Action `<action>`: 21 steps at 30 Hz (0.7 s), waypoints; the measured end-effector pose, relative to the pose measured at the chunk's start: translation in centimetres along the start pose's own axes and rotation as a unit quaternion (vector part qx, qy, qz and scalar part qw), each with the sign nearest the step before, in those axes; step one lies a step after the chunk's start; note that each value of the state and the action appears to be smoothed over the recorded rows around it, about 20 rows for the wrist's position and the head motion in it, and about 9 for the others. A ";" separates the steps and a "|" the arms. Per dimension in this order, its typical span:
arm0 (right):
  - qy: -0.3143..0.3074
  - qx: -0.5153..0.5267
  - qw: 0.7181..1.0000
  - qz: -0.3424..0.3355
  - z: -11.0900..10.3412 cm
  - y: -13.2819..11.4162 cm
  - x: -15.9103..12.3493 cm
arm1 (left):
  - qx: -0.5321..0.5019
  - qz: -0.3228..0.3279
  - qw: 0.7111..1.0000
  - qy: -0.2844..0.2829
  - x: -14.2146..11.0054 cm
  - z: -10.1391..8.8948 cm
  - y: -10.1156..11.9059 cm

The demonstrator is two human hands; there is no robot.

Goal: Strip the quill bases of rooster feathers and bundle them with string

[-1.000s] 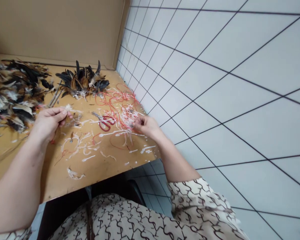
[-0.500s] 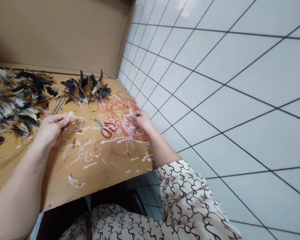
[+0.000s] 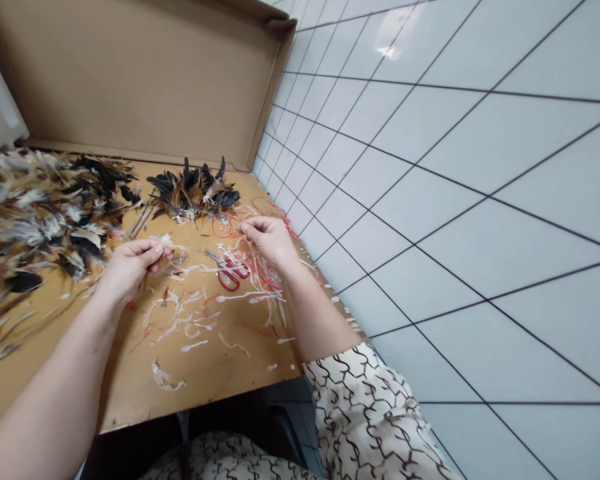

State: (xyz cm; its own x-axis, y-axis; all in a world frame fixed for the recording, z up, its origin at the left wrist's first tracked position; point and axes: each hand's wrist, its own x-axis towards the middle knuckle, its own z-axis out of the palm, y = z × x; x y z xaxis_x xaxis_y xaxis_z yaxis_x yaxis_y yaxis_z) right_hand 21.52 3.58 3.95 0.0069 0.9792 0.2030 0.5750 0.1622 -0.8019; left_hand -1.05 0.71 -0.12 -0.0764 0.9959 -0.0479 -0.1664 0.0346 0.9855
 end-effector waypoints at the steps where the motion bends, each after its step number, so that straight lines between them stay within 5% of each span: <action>1: 0.003 -0.021 1.000 -0.011 0.4 -0.2 0.1 | 0.003 0.003 1.000 -0.005 0.0 0.0 0.0; 13: -0.118 -0.342 0.930 0.063 3.2 2.4 0.5 | 0.019 0.006 1.000 -0.012 0.2 0.2 -0.4; 17: -0.089 -0.226 0.968 0.071 3.3 2.7 0.4 | 0.021 0.008 1.000 -0.021 0.3 0.2 -0.6; 21: -0.077 0.075 0.990 0.096 3.0 2.7 -0.1 | 0.018 0.007 1.000 -0.022 0.2 0.4 -0.7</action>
State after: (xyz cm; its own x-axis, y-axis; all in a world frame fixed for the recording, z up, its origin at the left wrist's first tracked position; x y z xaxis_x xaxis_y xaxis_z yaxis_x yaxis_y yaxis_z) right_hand 20.62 4.30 0.05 -0.0271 0.9988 -0.0405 0.4466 -0.0241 -0.8944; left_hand -0.54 0.90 -0.73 -0.0352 0.9990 -0.0280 -0.1307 0.0232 0.9912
